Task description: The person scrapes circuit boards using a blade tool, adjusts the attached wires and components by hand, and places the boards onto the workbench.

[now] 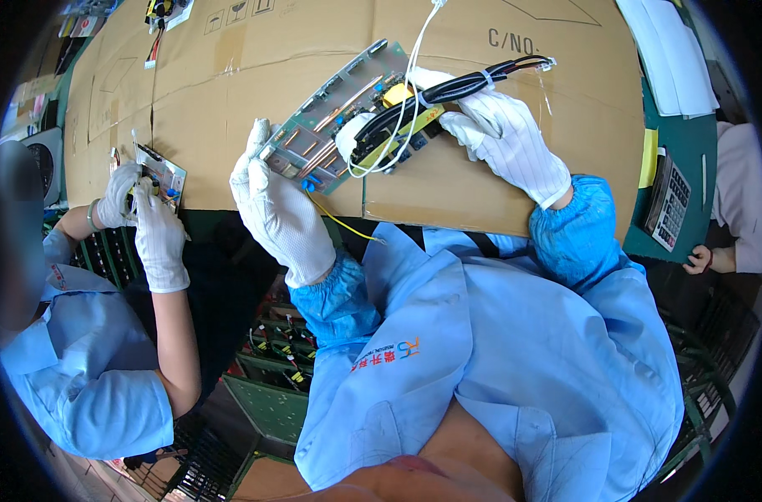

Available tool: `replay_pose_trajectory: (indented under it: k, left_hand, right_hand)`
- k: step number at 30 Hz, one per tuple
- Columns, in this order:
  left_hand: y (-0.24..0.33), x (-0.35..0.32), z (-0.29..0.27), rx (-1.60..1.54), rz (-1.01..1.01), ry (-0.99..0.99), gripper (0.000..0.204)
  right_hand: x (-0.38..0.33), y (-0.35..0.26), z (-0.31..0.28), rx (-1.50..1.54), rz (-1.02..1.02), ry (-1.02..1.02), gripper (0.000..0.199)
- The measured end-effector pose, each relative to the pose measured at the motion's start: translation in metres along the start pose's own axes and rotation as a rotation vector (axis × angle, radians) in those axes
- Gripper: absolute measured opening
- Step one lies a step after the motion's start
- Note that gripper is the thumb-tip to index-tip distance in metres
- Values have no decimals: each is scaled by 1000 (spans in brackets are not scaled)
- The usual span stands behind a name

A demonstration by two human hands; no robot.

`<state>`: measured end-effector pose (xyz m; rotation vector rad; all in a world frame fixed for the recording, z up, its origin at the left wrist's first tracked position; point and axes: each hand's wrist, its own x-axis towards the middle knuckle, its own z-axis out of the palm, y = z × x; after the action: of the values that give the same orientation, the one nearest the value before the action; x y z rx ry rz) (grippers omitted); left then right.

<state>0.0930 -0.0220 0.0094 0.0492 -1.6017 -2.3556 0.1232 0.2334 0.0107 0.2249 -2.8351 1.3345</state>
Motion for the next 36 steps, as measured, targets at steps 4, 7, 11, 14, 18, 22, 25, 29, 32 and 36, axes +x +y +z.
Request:
replay_pose_trajectory:
  k: [4, 7, 11, 14, 18, 22, 25, 29, 32, 36]
  left_hand:
    - [-9, -1, -1, 32, 53, 2, 29]
    - [-9, 0, 2, -26, 58, -10, 28]
    - [-11, 4, 1, 9, 49, -4, 31]
    - [-12, 8, -2, 16, 37, -2, 30]
    - [-15, 12, -5, -13, 43, -36, 29]
    - [-14, 13, -4, -38, 21, -38, 29]
    - [-13, 12, -5, -37, 7, -45, 29]
    - [0, 1, 1, -24, -13, -39, 31]
    - [15, -27, 20, -39, -23, 39, 33]
    - [32, -69, 22, 354, 78, -174, 31]
  right_hand:
    - [-6, 5, 2, -325, -340, 236, 37]
    - [-25, 24, 7, -375, -201, 253, 34]
    - [-33, 33, 11, -477, -219, 318, 36]
    - [-30, 32, 14, -472, -239, 340, 37]
    - [-25, 25, 17, -383, -218, 306, 38]
    - [-21, 3, 18, -431, -265, 299, 34]
    - [-15, -24, 13, -151, -118, 268, 24]
    - [-6, -50, -1, 338, 362, 29, 31]
    - [-1, -57, 2, 380, 434, 56, 44]
    - [8, -70, -4, 469, 467, -13, 45]
